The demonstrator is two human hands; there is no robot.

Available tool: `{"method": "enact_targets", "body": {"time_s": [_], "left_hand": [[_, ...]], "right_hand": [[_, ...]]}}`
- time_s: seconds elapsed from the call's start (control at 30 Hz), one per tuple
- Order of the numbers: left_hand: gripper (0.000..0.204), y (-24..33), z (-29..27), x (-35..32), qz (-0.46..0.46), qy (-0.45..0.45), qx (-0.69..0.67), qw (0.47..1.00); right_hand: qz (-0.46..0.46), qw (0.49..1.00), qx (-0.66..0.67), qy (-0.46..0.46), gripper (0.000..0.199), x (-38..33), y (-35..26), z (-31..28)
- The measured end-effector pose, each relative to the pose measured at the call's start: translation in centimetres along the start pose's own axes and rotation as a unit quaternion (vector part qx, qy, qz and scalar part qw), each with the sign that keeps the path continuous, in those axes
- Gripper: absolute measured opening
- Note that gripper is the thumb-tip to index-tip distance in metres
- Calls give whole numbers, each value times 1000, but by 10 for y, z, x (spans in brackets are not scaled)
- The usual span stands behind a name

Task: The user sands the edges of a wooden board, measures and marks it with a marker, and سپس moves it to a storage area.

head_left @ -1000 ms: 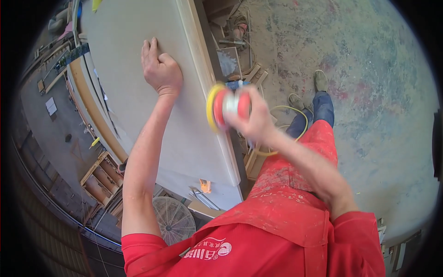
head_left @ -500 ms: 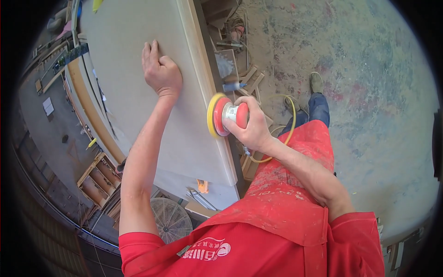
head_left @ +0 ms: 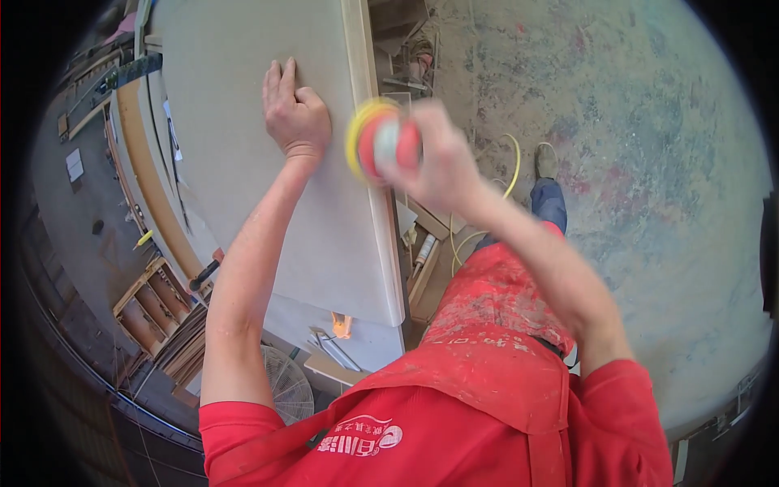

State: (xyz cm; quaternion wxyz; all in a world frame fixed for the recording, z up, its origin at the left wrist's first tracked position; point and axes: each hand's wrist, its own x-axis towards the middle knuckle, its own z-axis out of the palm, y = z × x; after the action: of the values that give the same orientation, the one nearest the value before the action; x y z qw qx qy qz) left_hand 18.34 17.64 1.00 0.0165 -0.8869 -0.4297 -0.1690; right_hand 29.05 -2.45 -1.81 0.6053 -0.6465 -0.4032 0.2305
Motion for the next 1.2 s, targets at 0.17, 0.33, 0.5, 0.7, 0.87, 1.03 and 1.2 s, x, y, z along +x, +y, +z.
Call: {"method": "enact_targets", "body": {"time_s": [0.17,0.33,0.5,0.7,0.87,1.03,1.2], "left_hand": [[45,3,0,2,0,-2,-6,1000],[47,9,-1,1,-4,-7,-17,1000],[49,12,1,3,3,-18,-20,1000],[50,4,-9,-8,-3,-33,11,999],[52,0,-8,-6,-11,-41,10,999],[53,6,-5,0,-8,-40,-5,999],[54,12,-3,2,-7,-42,-5,999]], "right_hand": [[-28,992,39,-121,57,-79,-32,-3],[-69,997,-12,-14,58,52,12,-11],[-6,998,-50,49,52,148,31,-25],[-27,998,24,-50,57,29,-13,-16],[-64,996,26,-50,59,62,8,-15],[15,999,-14,33,44,241,46,-38],[5,998,-62,16,54,220,51,-36]]}}
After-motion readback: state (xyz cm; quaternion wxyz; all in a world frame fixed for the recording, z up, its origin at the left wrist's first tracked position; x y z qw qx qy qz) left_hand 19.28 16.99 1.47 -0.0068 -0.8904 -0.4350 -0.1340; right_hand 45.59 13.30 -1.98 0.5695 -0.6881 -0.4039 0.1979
